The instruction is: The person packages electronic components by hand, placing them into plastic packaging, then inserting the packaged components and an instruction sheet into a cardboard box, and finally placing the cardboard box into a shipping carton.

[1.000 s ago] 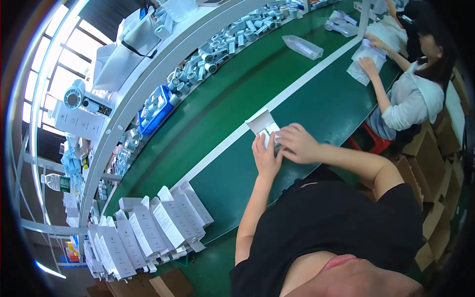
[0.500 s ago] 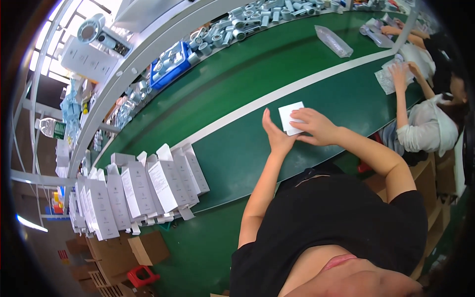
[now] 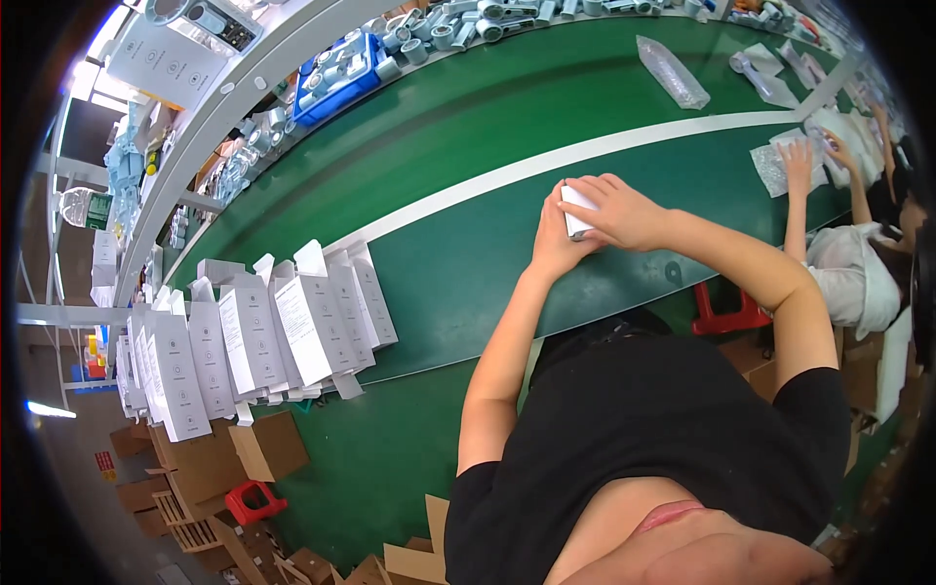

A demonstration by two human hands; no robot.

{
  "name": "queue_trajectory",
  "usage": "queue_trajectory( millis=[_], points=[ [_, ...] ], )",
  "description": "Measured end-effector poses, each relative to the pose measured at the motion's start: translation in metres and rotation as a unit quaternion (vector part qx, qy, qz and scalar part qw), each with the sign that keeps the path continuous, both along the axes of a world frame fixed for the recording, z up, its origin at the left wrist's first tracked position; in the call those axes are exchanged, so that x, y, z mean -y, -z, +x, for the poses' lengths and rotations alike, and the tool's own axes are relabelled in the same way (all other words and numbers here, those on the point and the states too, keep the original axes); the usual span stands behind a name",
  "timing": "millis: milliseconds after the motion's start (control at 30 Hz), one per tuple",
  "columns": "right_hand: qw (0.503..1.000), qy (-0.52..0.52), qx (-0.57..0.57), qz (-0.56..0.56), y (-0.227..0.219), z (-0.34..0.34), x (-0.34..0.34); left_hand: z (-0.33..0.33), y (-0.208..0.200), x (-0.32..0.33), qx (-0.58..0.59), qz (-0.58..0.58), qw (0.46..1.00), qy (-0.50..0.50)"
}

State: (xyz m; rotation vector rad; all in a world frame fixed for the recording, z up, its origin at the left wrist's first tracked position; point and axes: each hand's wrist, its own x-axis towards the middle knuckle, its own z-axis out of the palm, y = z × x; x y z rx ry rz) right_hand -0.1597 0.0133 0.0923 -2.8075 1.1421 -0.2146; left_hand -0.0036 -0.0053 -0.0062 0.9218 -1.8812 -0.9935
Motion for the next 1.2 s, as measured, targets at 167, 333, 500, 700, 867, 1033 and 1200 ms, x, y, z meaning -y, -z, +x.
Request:
queue_trajectory(
  millis=[167, 333, 500, 700, 867, 1033, 1200],
  points=[
    [0.996, -0.022, 0.001, -0.087, 0.006, -0.005, -0.001, -0.004, -0.003, -0.003, 0.026, -0.022, 0.999, -0.023],
    [0.997, -0.052, 0.012, 0.049, -0.022, -0.019, 0.022, -0.014, -0.021, -0.002, 0.021, 0.037, 0.999, -0.033],
    [0.997, -0.076, 0.008, 0.014, -0.017, -0.034, 0.026, -0.03, -0.017, -0.001, 0.046, 0.043, 0.996, -0.063],
    [0.977, -0.098, 0.013, 0.188, -0.036, -0.047, 0.04, -0.031, -0.024, -0.011, 0.03, 0.003, 0.998, -0.057],
    [0.988, -0.087, 0.052, 0.113, -0.021, -0.046, 0.025, -0.021, -0.029, -0.021, 0.055, -0.065, 0.995, -0.044],
    [0.99, -0.112, 0.042, 0.08, -0.019, -0.046, 0.018, -0.013, -0.03, -0.029, 0.062, -0.078, 0.995, -0.02],
    [0.99, -0.12, 0.024, 0.074, -0.016, -0.045, 0.018, -0.015, -0.019, -0.029, 0.094, -0.087, 0.99, -0.055]
  ],
)
